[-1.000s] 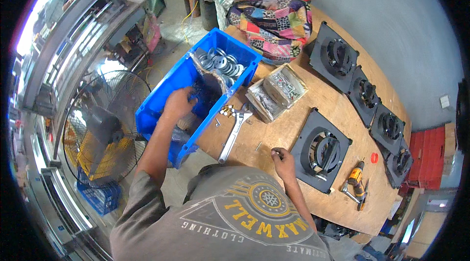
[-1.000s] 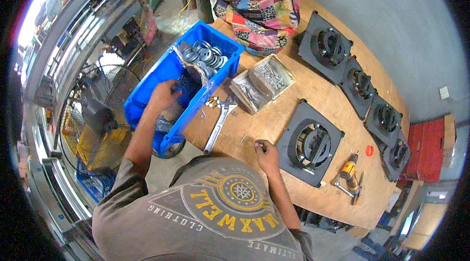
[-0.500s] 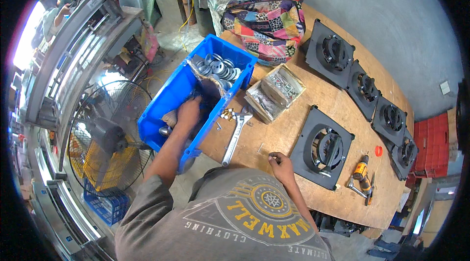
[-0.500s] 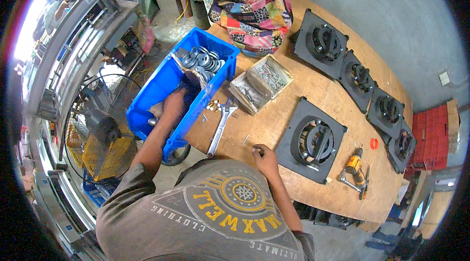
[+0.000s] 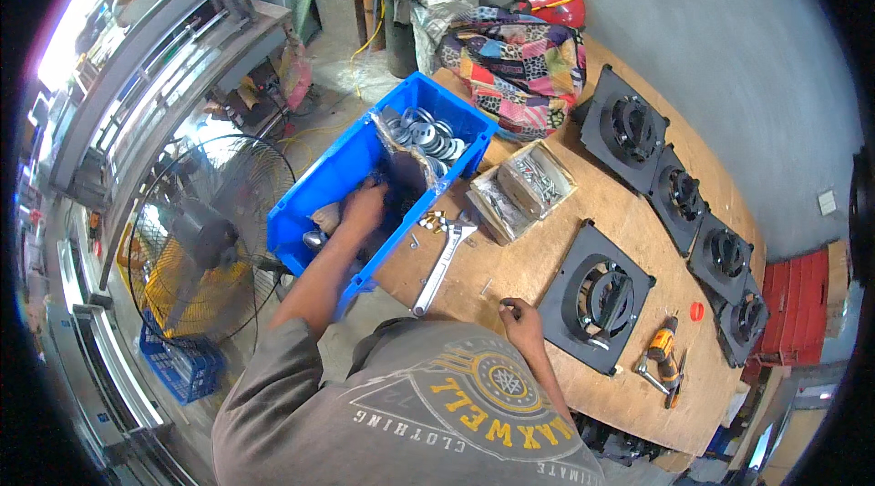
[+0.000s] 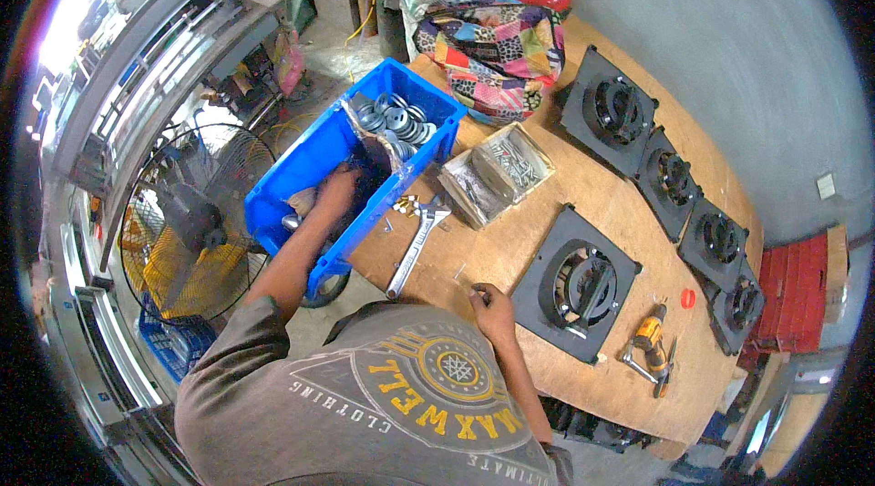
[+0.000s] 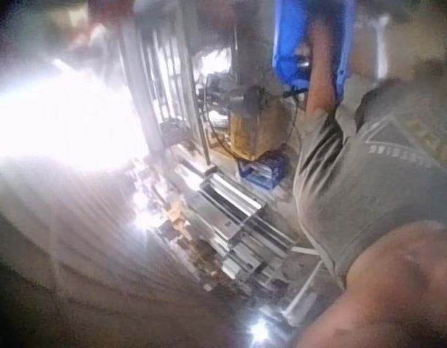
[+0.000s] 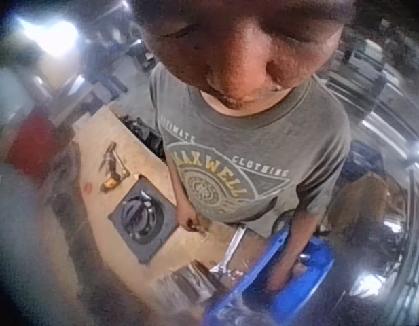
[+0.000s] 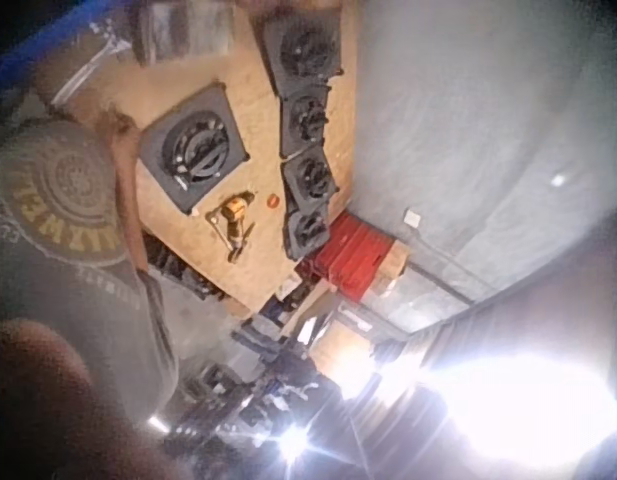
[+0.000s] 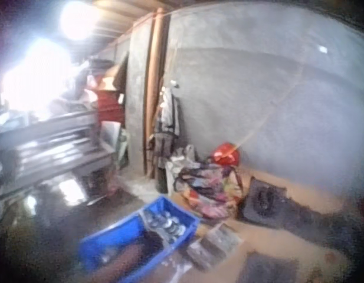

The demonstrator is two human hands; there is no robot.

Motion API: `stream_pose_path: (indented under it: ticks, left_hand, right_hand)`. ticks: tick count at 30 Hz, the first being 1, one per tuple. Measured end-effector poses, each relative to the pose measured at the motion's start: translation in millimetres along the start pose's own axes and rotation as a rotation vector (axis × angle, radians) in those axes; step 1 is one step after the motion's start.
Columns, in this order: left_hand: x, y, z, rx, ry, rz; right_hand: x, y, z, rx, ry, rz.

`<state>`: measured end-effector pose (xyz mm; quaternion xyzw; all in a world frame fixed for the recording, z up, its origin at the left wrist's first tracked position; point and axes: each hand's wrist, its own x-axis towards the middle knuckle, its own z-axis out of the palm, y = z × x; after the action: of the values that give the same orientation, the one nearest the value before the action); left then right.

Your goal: The person assembles small fan units on a wooden workbench. They place a fan into a square housing, insert a white ring and a metal pin, and secure the assembly with a screwdriver. The person repeats this process for multiple units, moving completed units aside and retrieving new parts from a blue bin.

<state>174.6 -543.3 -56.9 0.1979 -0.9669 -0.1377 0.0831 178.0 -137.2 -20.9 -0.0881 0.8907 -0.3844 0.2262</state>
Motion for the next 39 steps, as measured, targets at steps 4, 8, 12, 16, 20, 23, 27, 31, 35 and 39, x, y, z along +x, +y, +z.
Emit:
stream_pose_path:
  ticks: [4, 8, 12, 16, 20, 23, 27, 31, 35, 39]
  left_hand:
    - [7.9, -11.4, -3.6, -0.004, -0.205, -0.087]
    - [-2.6, -12.8, -18.6, -0.112, -0.131, -0.131]
    - [-12.6, -8.9, -19.3, -0.007, -0.089, -0.067]
    - [-0.5, -18.2, -4.5, 0.081, -0.332, -0.136]
    - [-4.2, -26.4, 6.1, 0.029, -0.129, -0.102]
    - [-8.3, -21.6, -0.5, 0.012, -0.039, -0.080]
    - [-9.0, -10.2, -30.4, -0.288, 0.063, -0.127]
    - [-18.8, 0.6, -59.1, -0.517, 0.275, -0.139]
    - [-22.0, 9.2, -72.8, -0.732, 0.172, -0.215]
    - [-24.4, 16.5, -75.3, -0.815, 0.150, -0.159]
  right_hand:
    - [1.0, 5.4, 0.7, 0.001, 0.004, -0.007]
    - [1.2, 6.4, -1.9, 0.057, -0.018, 0.041]
    - [3.0, 2.7, 0.5, -0.036, -0.025, -0.029]
    - [5.8, 2.6, 3.1, -0.004, -0.031, -0.024]
    - [9.3, 11.7, -3.4, 0.206, -0.115, 0.072]
    - [10.2, 17.4, -5.1, 0.460, -0.175, 0.156]
    - [10.1, 13.9, -4.2, 0.518, -0.234, 0.131]
    - [10.1, 2.2, -5.9, 0.517, -0.301, 0.106]
    - [13.3, -11.5, -10.9, 0.349, -0.274, 0.061]
    - [11.1, -36.5, -31.4, 0.224, 0.096, -0.092]
